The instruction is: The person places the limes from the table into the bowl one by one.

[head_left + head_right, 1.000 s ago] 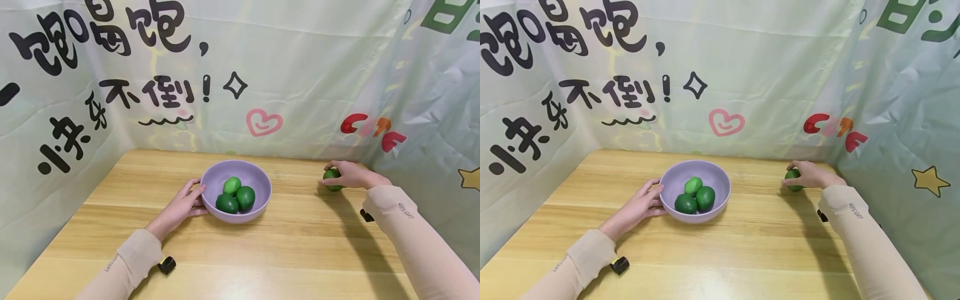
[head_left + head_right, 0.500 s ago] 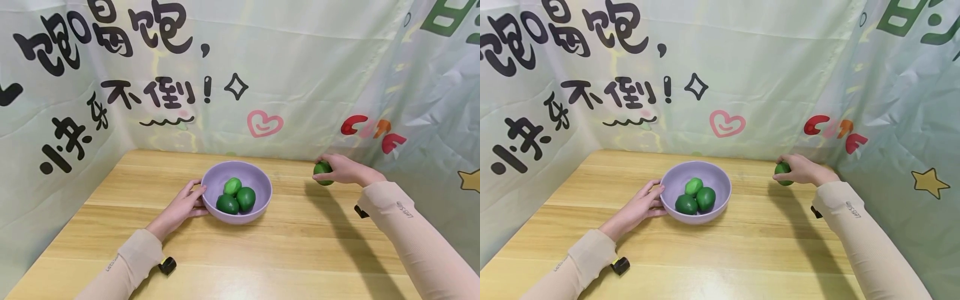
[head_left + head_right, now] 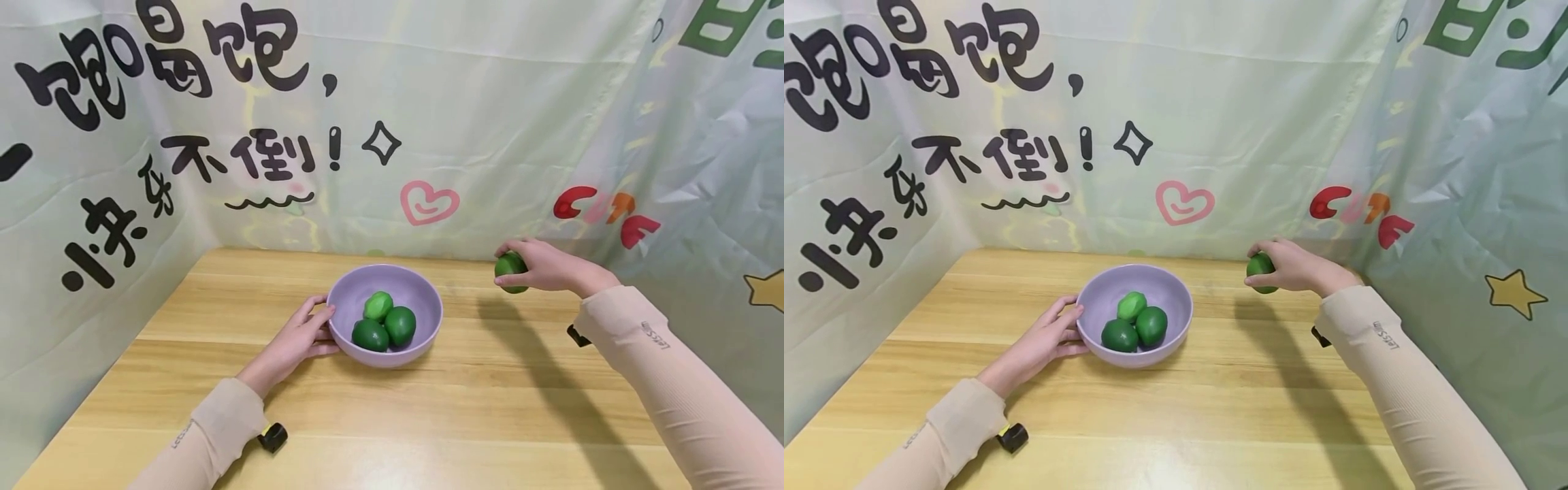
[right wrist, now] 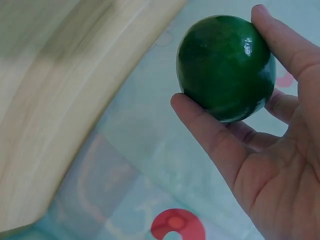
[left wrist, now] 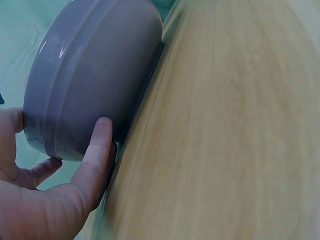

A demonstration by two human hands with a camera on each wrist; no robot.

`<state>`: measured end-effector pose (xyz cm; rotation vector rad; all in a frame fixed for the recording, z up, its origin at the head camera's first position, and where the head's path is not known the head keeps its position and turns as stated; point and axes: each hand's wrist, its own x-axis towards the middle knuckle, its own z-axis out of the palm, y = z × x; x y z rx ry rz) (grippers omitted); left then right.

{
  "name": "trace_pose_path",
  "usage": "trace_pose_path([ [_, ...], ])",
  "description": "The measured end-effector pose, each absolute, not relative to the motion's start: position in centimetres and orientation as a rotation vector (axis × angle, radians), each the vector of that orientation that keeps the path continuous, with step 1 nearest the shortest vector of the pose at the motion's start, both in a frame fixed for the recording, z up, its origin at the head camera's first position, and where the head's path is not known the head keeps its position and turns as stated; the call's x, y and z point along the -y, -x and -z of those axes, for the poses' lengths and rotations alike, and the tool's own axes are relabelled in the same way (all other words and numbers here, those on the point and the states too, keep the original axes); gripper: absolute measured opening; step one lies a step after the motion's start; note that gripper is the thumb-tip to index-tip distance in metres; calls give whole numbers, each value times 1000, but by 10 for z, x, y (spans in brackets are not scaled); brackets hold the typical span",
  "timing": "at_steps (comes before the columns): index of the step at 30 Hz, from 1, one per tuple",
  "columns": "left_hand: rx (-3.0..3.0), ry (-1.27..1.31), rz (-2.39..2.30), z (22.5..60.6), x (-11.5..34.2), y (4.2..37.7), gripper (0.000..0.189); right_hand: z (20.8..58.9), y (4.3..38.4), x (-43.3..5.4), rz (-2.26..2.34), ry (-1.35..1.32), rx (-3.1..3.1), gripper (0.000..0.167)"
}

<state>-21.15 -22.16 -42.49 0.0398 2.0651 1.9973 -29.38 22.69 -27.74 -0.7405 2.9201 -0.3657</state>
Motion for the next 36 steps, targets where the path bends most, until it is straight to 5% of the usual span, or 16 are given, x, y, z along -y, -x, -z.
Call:
trace_pose_path([
  [36,-2068,-85,-2006,424,224,211,56,258,278,-165,310,858,-2886,60],
])
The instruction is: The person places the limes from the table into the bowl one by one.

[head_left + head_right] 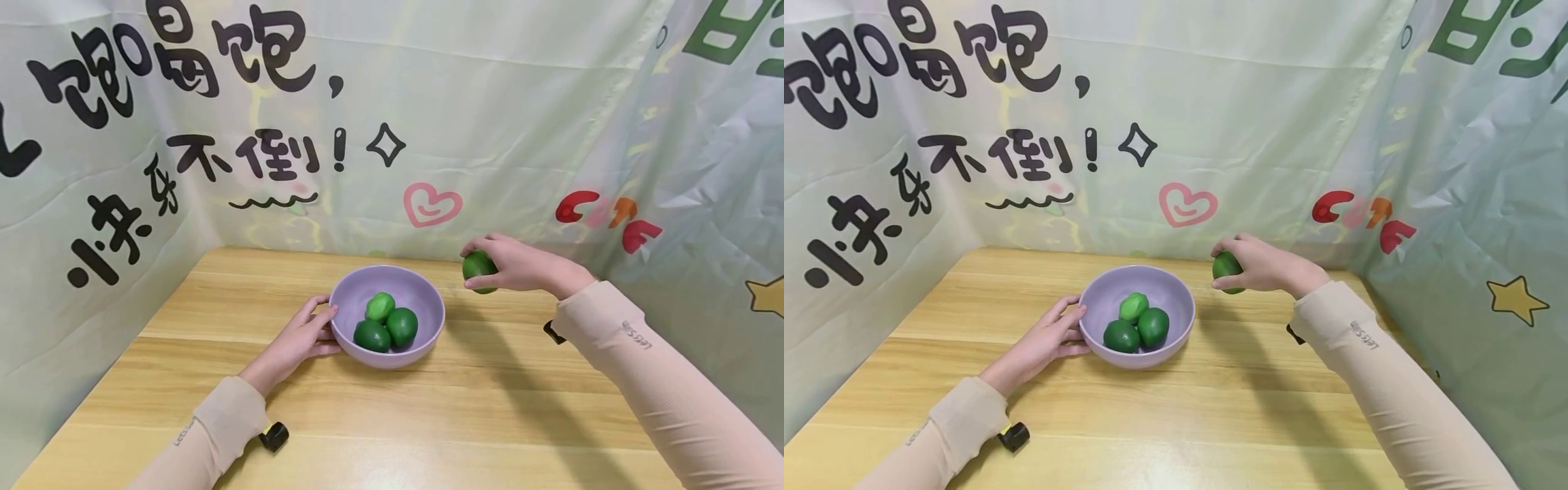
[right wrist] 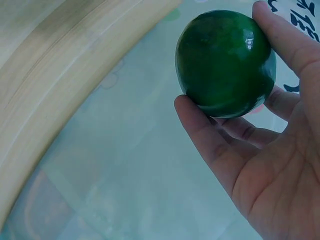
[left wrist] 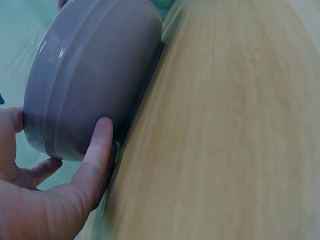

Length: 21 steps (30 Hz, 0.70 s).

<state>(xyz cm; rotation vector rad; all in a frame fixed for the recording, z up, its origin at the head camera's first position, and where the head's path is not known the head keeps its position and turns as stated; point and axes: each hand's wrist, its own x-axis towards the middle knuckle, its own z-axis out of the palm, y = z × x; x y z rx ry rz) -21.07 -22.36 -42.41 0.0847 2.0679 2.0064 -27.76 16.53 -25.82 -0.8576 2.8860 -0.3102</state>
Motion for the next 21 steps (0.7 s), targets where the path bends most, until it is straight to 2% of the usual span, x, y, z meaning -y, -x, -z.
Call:
trace_pose_path([
  [21,-2064,-99,-2010,425,224,211,55,263,277,-128,298,993,-2854,53],
])
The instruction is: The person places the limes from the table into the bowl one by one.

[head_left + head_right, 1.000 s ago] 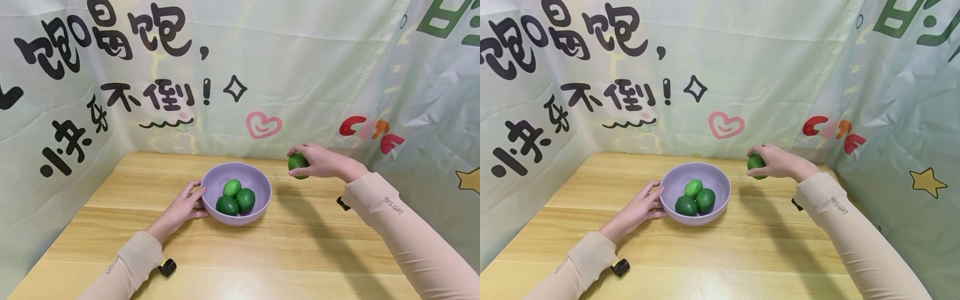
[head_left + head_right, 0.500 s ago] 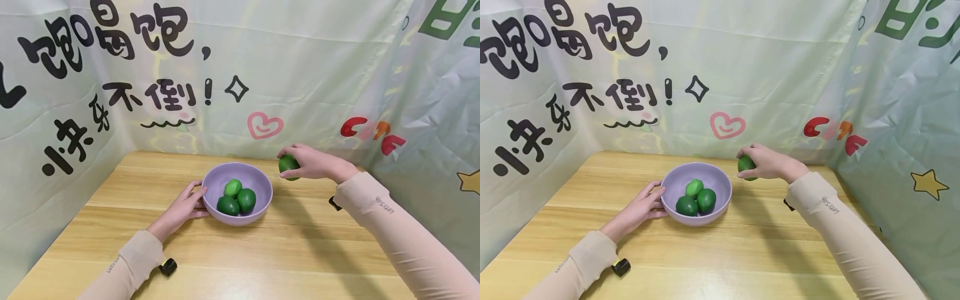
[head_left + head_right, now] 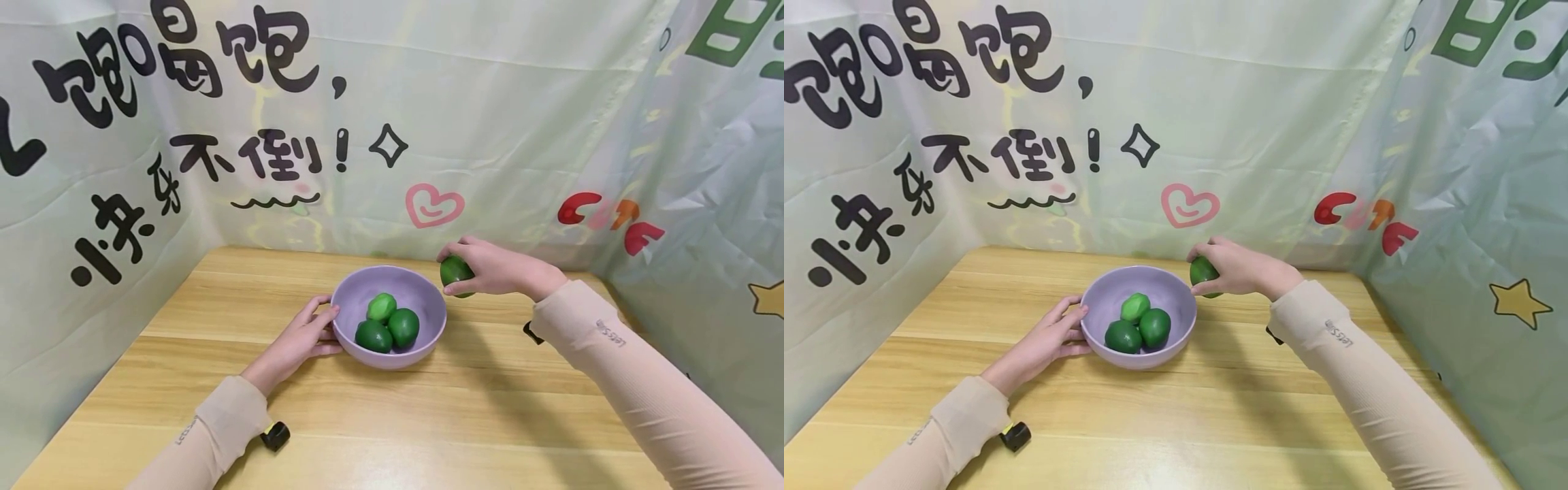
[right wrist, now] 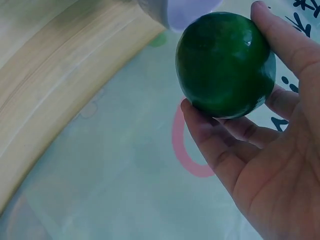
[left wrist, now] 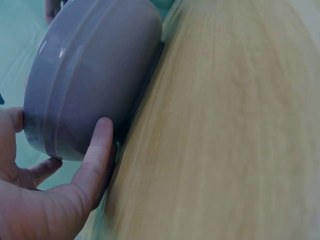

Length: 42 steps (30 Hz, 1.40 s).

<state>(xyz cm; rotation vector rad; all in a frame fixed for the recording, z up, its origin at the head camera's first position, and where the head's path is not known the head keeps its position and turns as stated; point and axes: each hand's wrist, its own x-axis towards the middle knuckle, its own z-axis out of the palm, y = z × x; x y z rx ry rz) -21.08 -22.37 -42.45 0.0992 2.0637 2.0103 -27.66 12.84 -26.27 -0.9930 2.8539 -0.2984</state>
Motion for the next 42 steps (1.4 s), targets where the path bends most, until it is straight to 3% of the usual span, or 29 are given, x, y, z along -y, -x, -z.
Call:
trace_pose_path([
  [42,-2065,-115,-2022,426,224,212,54,278,277,-75,98,1096,-2681,59],
])
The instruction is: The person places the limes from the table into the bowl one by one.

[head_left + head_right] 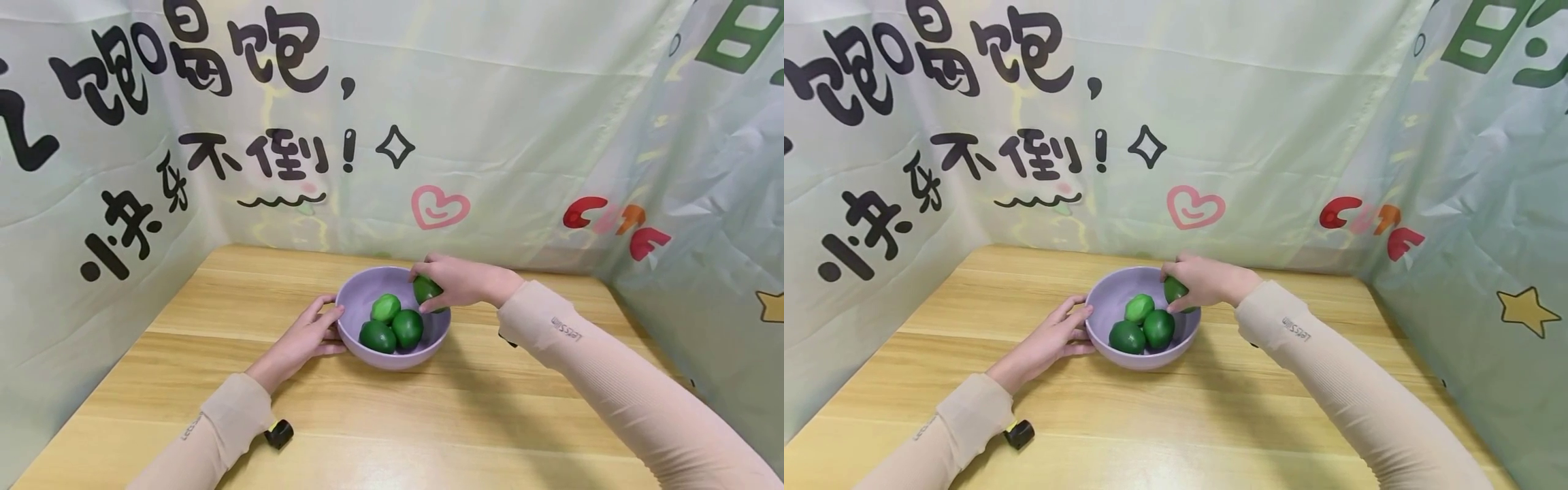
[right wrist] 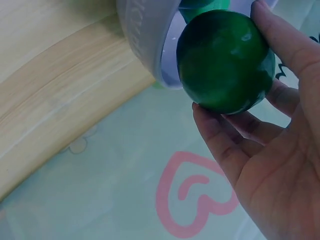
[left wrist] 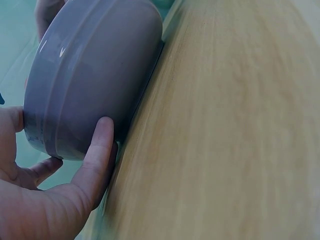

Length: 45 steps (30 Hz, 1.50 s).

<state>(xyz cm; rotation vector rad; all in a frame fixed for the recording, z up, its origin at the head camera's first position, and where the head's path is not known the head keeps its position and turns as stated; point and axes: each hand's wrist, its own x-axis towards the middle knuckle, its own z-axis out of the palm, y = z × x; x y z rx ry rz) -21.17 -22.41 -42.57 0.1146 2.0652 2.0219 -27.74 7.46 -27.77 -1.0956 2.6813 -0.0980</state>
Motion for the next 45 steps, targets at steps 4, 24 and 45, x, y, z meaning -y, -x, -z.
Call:
trace_pose_path([
  [4,-2068,-110,-2020,427,224,212,55,280,277,-69,44,1096,-2669,58],
  [24,-2078,-117,-2001,424,225,212,55,287,283,-52,-160,1094,-2611,54],
  [45,-2071,-126,-2029,425,225,210,52,293,290,-34,-328,1131,-2573,58],
])
